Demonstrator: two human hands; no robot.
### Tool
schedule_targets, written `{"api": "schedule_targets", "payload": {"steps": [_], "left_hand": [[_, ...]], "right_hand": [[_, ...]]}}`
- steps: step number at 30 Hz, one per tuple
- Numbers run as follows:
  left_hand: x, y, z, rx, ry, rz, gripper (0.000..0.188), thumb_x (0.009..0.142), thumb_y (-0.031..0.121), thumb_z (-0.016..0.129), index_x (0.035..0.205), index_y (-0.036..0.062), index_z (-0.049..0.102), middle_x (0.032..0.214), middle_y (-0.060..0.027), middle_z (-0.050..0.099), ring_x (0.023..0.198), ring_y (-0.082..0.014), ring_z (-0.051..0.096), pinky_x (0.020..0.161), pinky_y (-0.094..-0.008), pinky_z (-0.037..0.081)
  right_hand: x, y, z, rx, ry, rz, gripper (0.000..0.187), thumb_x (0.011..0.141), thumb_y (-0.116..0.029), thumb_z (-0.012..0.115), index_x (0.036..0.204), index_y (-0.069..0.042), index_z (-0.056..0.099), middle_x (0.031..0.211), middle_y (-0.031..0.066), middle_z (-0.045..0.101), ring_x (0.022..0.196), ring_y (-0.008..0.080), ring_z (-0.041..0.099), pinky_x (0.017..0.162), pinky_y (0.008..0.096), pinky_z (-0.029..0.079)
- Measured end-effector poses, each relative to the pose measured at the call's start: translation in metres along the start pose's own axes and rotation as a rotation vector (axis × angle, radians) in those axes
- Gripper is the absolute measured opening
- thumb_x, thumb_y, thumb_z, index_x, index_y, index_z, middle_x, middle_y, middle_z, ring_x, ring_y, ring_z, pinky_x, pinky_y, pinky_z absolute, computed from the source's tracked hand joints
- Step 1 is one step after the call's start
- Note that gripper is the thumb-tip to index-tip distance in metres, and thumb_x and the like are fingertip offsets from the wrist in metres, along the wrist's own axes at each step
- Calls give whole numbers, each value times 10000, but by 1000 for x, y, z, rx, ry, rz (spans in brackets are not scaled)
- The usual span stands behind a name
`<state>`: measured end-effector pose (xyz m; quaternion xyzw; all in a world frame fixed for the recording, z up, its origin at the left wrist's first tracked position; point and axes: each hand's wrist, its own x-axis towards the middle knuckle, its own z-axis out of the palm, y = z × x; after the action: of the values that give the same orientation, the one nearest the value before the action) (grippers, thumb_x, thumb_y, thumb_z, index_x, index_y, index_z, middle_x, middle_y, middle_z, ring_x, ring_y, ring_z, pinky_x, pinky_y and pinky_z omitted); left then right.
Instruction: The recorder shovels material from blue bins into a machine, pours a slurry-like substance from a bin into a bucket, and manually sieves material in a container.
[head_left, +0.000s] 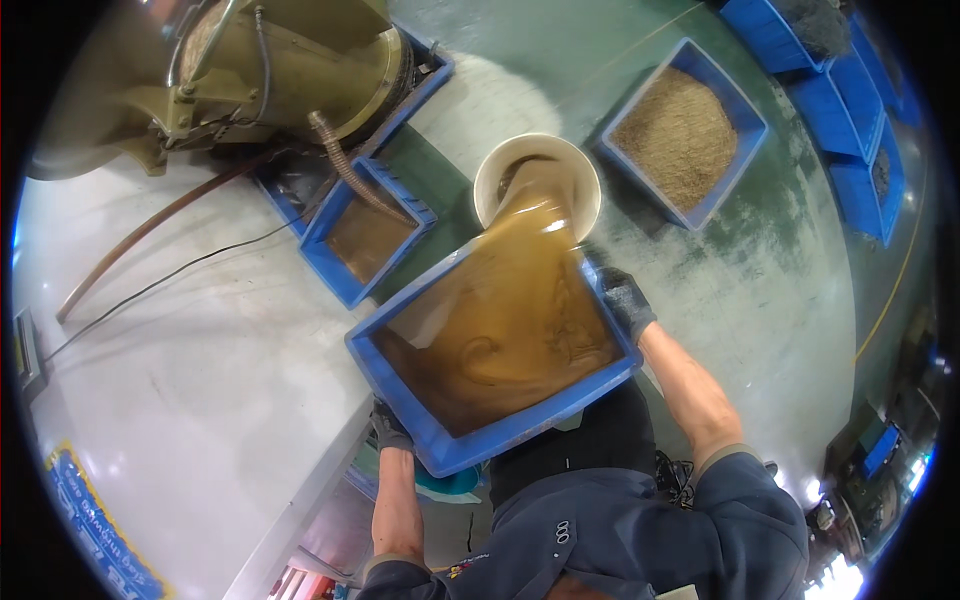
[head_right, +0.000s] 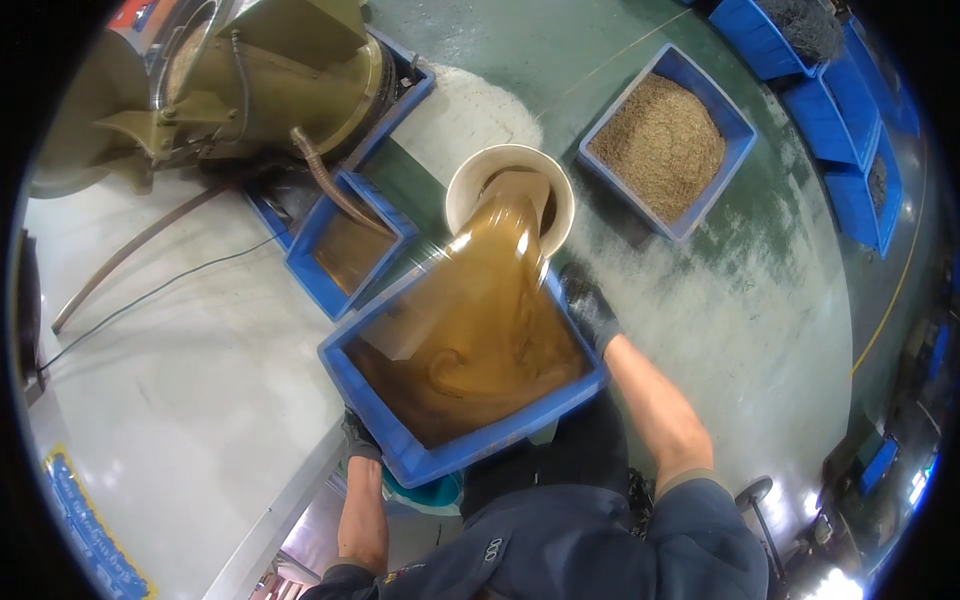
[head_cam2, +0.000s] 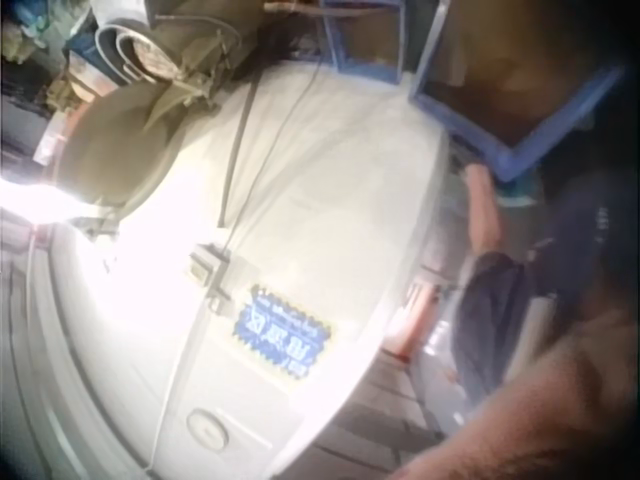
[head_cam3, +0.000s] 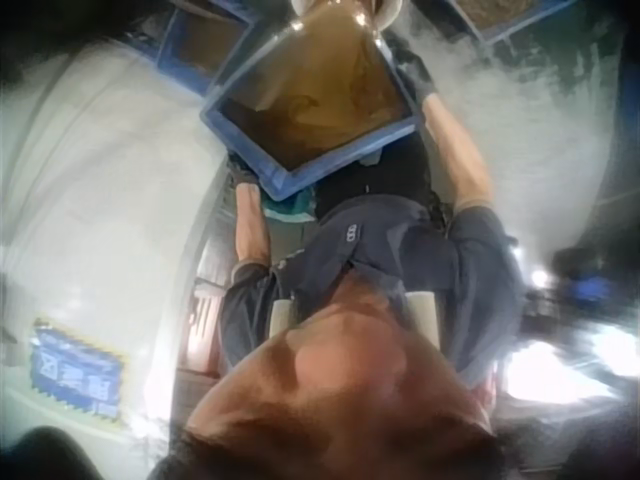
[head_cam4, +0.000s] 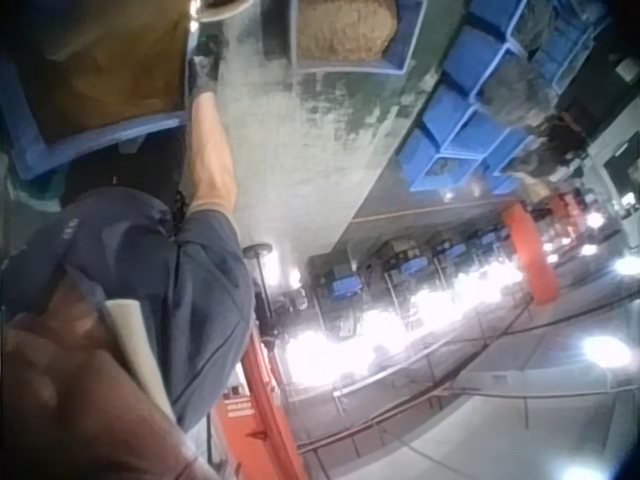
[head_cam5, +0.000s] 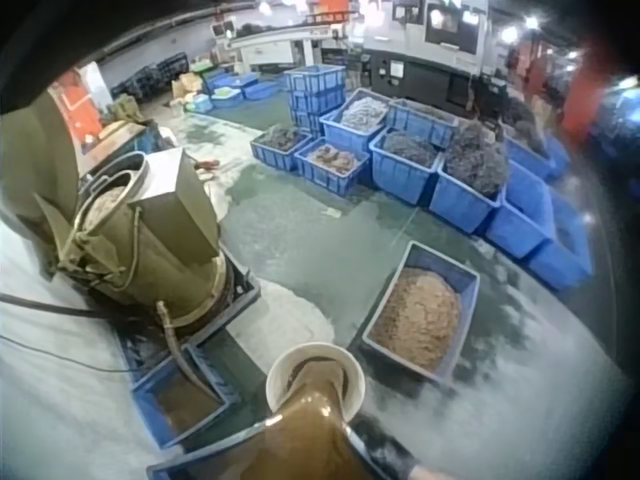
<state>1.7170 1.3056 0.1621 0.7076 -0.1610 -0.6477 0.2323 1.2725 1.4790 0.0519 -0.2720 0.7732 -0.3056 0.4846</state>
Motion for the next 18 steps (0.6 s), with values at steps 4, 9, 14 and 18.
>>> {"api": "schedule_targets", "payload": {"steps": [4, 9, 14, 18], "left_hand": [[-3, 2, 9, -40, 22, -35, 492, 1015, 396, 340, 1385, 83, 421, 1318, -89, 523, 1154, -258, 510, 984, -335, 434], [10, -2, -16, 81, 13, 21, 491, 1015, 397, 339, 1385, 87, 423, 1314, -87, 526, 1148, -252, 511, 982, -332, 432], [9, -1, -3, 286, -26, 78, 488, 1010, 400, 358, 1378, 88, 430, 1296, -92, 537, 1128, -249, 523, 964, -334, 445], [-1, 6, 0, 66, 14, 21, 469, 1005, 385, 388, 1357, 81, 447, 1238, -100, 568, 1077, -250, 550, 919, -337, 476]], "right_hand": [[3, 15, 5, -123, -20, -57, 347, 971, -179, 357, 1195, 20, 532, 1129, 219, 587, 1028, 293, 564, 880, 362, 448], [3, -4, 4, -113, -46, -26, 357, 976, -156, 325, 1210, 35, 515, 1121, 225, 580, 991, 309, 574, 842, 380, 458], [9, 21, 5, -401, 3, -159, 343, 967, -165, 352, 1187, 29, 529, 1072, 232, 593, 920, 335, 581, 800, 400, 459], [6, 3, 7, -57, 21, -61, 298, 954, -172, 388, 1114, 16, 555, 1036, 232, 600, 891, 334, 581, 785, 403, 456]]}}
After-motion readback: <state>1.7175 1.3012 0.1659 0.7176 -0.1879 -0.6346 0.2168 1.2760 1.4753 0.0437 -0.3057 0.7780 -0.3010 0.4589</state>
